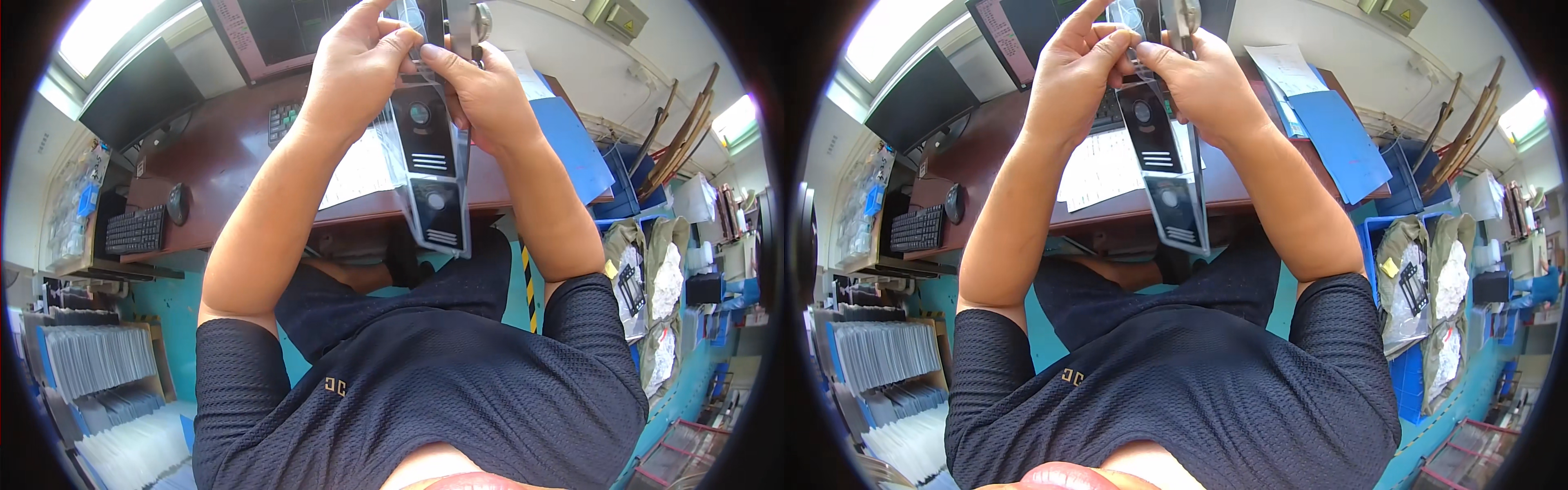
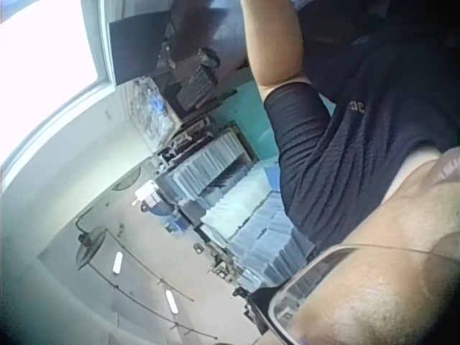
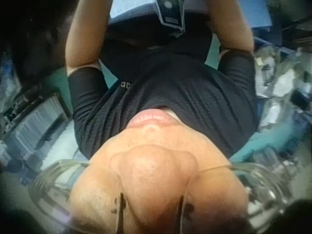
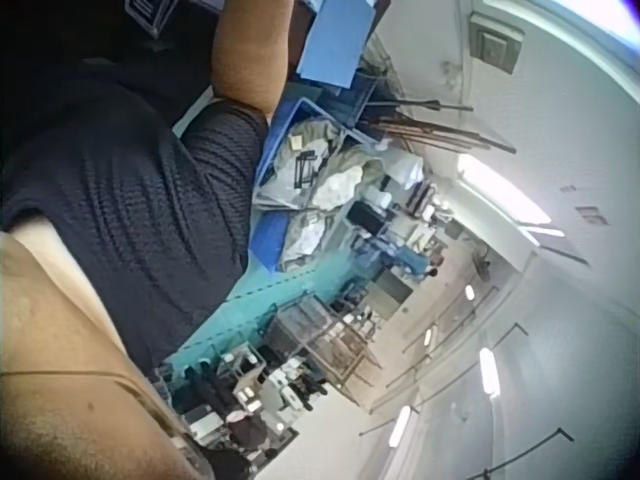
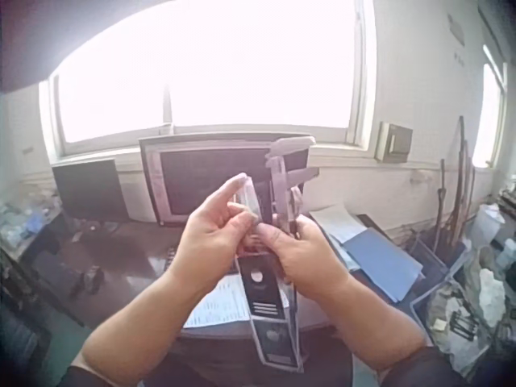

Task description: The person picks up a sheet of plastic panels and a dial caliper, then sits at a desk. They use the caliper to measure the width of the panels and the diameter of the circular cutouts, repeating these measurements across the sheet.

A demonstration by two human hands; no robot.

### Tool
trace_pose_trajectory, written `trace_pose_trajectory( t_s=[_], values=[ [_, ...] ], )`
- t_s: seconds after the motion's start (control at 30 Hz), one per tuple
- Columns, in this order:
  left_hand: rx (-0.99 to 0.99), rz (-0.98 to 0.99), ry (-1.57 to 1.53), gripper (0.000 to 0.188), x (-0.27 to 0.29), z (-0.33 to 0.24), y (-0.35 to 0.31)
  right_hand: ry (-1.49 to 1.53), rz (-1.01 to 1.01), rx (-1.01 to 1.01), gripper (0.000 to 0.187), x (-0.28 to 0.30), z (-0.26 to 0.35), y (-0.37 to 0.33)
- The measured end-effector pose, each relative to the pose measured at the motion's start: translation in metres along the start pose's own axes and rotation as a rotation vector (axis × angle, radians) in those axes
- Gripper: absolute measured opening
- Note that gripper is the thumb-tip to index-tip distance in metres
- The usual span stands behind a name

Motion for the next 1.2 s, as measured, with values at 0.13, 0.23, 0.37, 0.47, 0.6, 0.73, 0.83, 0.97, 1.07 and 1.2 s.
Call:
trace_pose_trajectory(
  t_s=[0.13,0.23,0.37,0.47,0.6,0.73,0.83,0.97,1.07,1.2],
  values=[
    [-0.649,0.312,-0.307,0.059,-0.002,-0.025,-0.003,0.075,0.014,0.01,0.023,-0.007,-0.002,0.001],
    [-0.654,0.307,-0.301,0.062,0.004,-0.015,-0.003,0.08,0.004,0.026,0.022,-0.007,-0.006,0.003],
    [0.056,-0.06,-0.026,0.059,0.008,0.007,-0.013,0.088,-0.104,0.103,0.021,0.005,-0.004,0.004],
    [-0.195,-0.094,0.364,0.053,0.021,0.004,-0.037,0.076,-0.122,0.17,0.018,0.008,0.006,0.005],
    [-0.136,0.046,0.698,0.043,0.0,0.026,-0.073,0.13,-0.233,0.17,0.013,0.022,0.002,0.007],
    [-0.214,0.024,0.892,0.041,-0.016,0.018,-0.089,0.179,-0.268,0.222,0.014,0.022,-0.008,0.005],
    [-0.235,0.038,0.806,0.032,-0.02,0.018,-0.086,0.09,-0.288,0.368,0.011,0.022,-0.002,-0.002],
    [-0.27,0.103,0.774,0.024,-0.024,0.015,-0.086,0.043,-0.274,0.407,0.01,0.026,0.009,-0.011],
    [-0.202,0.133,0.737,0.019,-0.027,0.016,-0.087,0.116,-0.258,0.39,0.01,0.029,0.01,-0.014],
    [-0.268,0.155,0.776,0.012,-0.027,0.02,-0.089,0.168,-0.265,0.331,0.011,0.034,0.002,-0.012]
  ],
)
Point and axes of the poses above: each hand's wrist, its own y-axis towards the middle knuckle, its own x-axis out of the back of the hand, z = x × y, the point moved 10 cm from there along y, towards the middle knuckle, and after that the axes turned 10 degrees about y, right-handed, at the moved point
